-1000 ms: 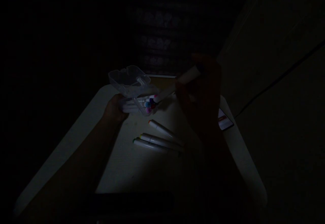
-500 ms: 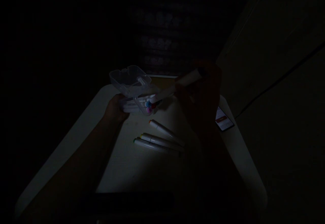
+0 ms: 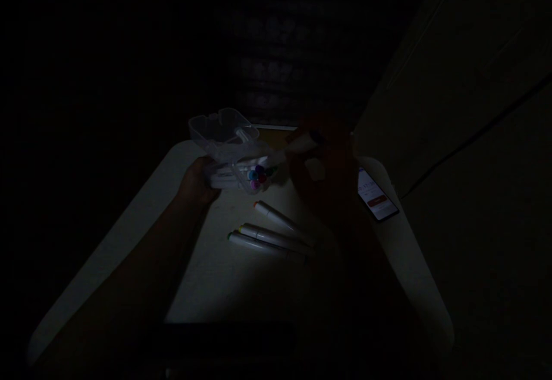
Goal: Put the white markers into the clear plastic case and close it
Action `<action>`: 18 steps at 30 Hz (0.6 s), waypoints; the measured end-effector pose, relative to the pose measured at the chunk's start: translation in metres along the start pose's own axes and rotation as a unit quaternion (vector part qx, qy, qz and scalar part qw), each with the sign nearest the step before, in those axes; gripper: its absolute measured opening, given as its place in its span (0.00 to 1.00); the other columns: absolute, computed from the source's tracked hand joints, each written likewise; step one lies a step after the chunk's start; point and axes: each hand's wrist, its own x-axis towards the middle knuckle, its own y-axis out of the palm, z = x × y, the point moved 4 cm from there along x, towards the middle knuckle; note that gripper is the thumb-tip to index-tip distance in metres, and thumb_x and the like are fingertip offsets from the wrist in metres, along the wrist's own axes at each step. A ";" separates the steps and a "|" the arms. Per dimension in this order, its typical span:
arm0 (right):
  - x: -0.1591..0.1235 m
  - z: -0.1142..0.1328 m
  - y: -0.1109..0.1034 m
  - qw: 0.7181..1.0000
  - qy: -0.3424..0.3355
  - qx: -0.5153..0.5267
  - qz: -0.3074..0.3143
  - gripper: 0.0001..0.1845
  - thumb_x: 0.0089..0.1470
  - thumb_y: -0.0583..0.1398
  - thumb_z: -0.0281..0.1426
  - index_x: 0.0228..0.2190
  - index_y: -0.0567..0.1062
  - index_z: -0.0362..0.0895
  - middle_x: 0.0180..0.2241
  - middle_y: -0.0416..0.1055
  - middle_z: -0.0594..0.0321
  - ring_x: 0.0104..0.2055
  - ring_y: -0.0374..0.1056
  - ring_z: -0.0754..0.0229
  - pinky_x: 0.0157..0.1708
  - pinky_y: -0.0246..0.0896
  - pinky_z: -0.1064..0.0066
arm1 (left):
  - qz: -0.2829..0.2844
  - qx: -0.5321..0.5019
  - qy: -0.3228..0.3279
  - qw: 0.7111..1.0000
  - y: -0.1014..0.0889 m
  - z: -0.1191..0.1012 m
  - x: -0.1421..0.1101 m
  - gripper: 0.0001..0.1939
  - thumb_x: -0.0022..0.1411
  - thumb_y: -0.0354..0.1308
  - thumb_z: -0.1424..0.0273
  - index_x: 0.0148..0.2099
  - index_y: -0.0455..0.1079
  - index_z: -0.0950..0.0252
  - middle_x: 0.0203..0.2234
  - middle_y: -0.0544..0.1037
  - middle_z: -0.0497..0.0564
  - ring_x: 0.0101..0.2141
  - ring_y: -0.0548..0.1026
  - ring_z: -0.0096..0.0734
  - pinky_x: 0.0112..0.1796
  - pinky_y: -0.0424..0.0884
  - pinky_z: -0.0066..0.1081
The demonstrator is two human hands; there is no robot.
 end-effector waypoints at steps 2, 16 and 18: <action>0.000 0.006 0.005 0.999 -0.040 -0.005 0.015 0.18 0.51 0.59 0.27 0.45 0.63 0.51 0.41 0.70 0.61 0.42 0.69 0.60 0.36 0.70 0.68 | 0.004 0.006 -0.003 1.000 0.000 0.000 -0.001 0.06 0.49 0.54 0.73 0.32 0.69 0.68 0.23 0.74 0.49 0.29 0.75 0.33 0.32 0.71 0.28; -0.008 -0.020 0.036 0.949 0.192 -0.022 0.250 0.12 0.55 0.54 0.32 0.41 0.70 0.42 0.25 0.70 0.66 0.25 0.65 0.66 0.25 0.55 0.76 | 0.026 0.005 0.009 1.000 -0.003 0.004 0.005 0.07 0.49 0.55 0.73 0.33 0.69 0.68 0.26 0.75 0.51 0.33 0.76 0.36 0.36 0.72 0.31; -0.011 -0.020 0.042 0.935 0.200 -0.026 0.290 0.14 0.57 0.52 0.33 0.42 0.71 0.43 0.29 0.73 0.64 0.28 0.67 0.65 0.28 0.56 0.75 | 0.039 0.004 0.013 0.999 -0.003 0.005 0.006 0.08 0.48 0.55 0.73 0.34 0.69 0.69 0.27 0.76 0.51 0.33 0.76 0.36 0.36 0.72 0.31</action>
